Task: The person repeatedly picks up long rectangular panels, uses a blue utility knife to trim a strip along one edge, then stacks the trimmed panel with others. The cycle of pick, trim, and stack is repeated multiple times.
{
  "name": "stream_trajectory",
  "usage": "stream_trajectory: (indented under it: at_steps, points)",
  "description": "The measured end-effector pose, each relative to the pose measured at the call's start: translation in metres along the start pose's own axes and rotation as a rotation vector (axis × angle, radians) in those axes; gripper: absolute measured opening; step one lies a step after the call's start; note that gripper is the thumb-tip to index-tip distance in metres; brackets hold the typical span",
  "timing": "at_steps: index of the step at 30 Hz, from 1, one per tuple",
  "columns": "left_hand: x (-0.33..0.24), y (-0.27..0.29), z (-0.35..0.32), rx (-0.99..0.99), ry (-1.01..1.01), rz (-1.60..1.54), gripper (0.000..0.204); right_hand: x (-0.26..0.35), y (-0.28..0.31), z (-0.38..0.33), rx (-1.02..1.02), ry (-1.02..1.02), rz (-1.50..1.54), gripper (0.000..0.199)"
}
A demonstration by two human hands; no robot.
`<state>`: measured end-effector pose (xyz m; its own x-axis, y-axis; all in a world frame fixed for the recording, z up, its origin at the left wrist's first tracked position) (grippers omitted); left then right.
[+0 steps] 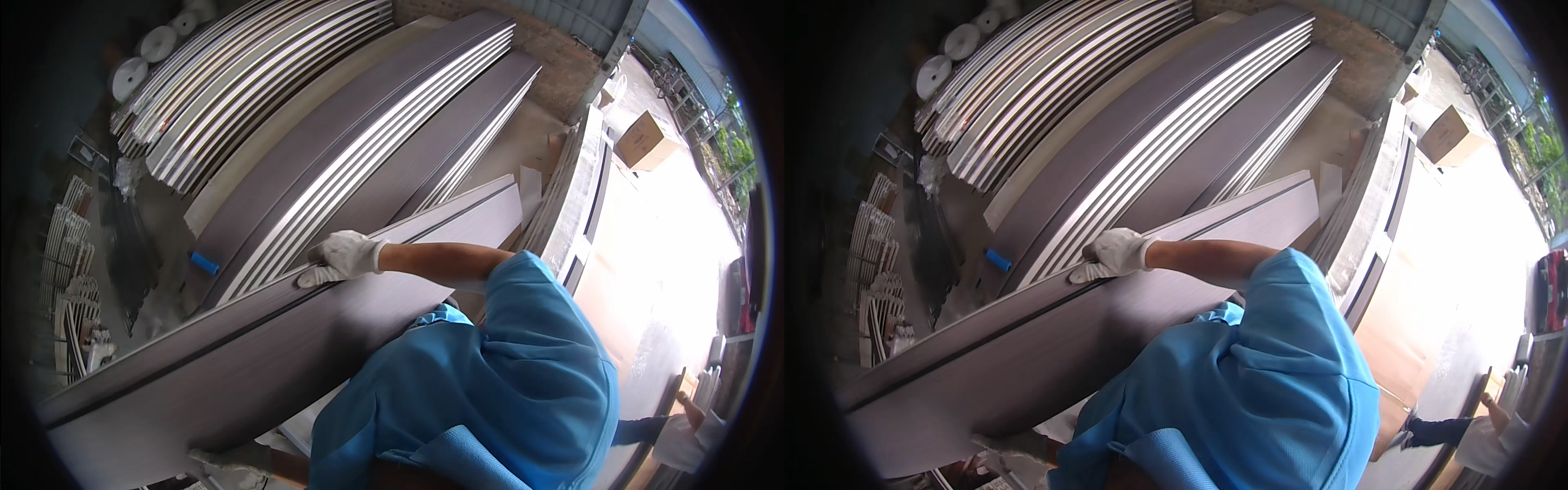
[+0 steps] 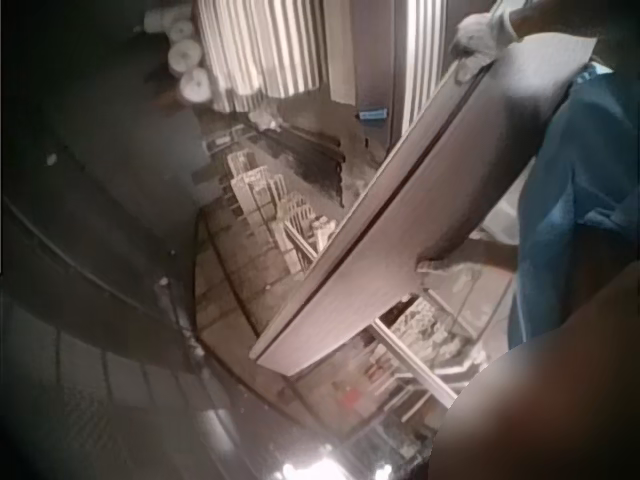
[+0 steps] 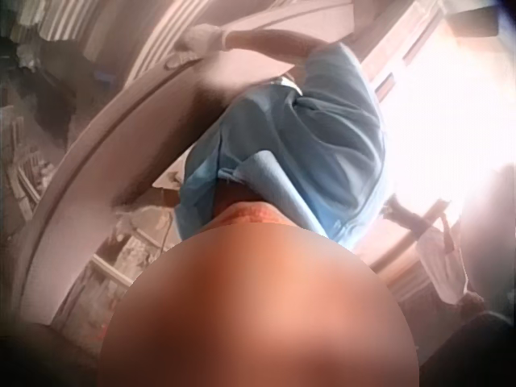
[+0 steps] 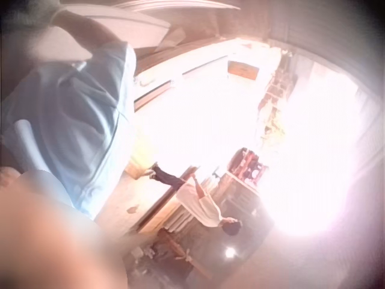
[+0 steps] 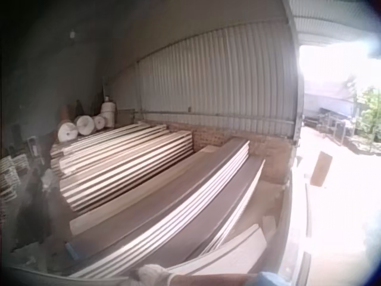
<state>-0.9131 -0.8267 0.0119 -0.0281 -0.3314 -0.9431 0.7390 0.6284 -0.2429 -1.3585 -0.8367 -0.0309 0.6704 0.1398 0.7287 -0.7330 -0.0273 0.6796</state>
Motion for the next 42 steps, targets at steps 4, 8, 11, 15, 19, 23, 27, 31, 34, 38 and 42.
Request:
stream_trajectory:
  at_steps: [4, 8, 11, 15, 19, 23, 27, 31, 34, 38, 42]
  points:
    - [0.051, -0.036, -0.036, 0.015, 0.058, 0.124, 0.065, -0.053, 0.044, 0.016, 0.020, -0.047, -0.071, 0.078]
    - [0.107, -0.078, -0.105, 0.018, 0.158, 0.197, 0.067, -0.137, 0.113, -0.006, 0.103, -0.065, -0.191, 0.076]
    - [0.142, -0.105, -0.162, 0.021, 0.236, 0.246, 0.068, -0.201, 0.153, -0.019, 0.233, -0.097, -0.281, 0.080]
    - [0.171, -0.132, -0.234, 0.022, 0.334, 0.282, 0.070, -0.269, 0.184, -0.039, 0.332, -0.136, -0.269, 0.081]
    - [0.206, -0.161, -0.298, 0.043, 0.440, 0.296, 0.072, -0.342, 0.224, -0.048, 0.369, -0.202, -0.236, 0.083]
    - [0.246, -0.190, -0.344, 0.118, 0.547, 0.282, 0.074, -0.401, 0.239, -0.043, 0.533, -0.297, -0.324, 0.086]
    - [0.275, -0.215, -0.397, 0.157, 0.616, 0.263, 0.076, -0.457, 0.267, -0.041, 0.609, -0.322, -0.442, 0.091]
    - [0.298, -0.251, -0.464, 0.171, 0.690, 0.252, 0.078, -0.519, 0.298, -0.057, 0.642, -0.345, -0.433, 0.093]
    - [0.310, -0.291, -0.515, 0.187, 0.709, 0.244, 0.080, -0.576, 0.330, -0.057, 0.678, -0.353, -0.451, 0.094]
    - [0.322, -0.323, -0.571, 0.212, 0.748, 0.220, 0.082, -0.634, 0.365, -0.062, 0.706, -0.396, -0.421, 0.093]
    - [0.330, -0.347, -0.607, 0.262, 0.777, 0.275, 0.084, -0.679, 0.396, -0.056, 0.688, -0.383, -0.407, 0.089]
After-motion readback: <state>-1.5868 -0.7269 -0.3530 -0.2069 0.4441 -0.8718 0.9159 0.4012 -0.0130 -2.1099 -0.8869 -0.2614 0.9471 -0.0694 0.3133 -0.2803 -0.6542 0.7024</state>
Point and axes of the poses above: each hand's wrist, its own z-axis towards the middle knuckle, its own y-axis out of the back of the hand, x = y × z, the point moved 3 cm from there along z, towards the middle knuckle
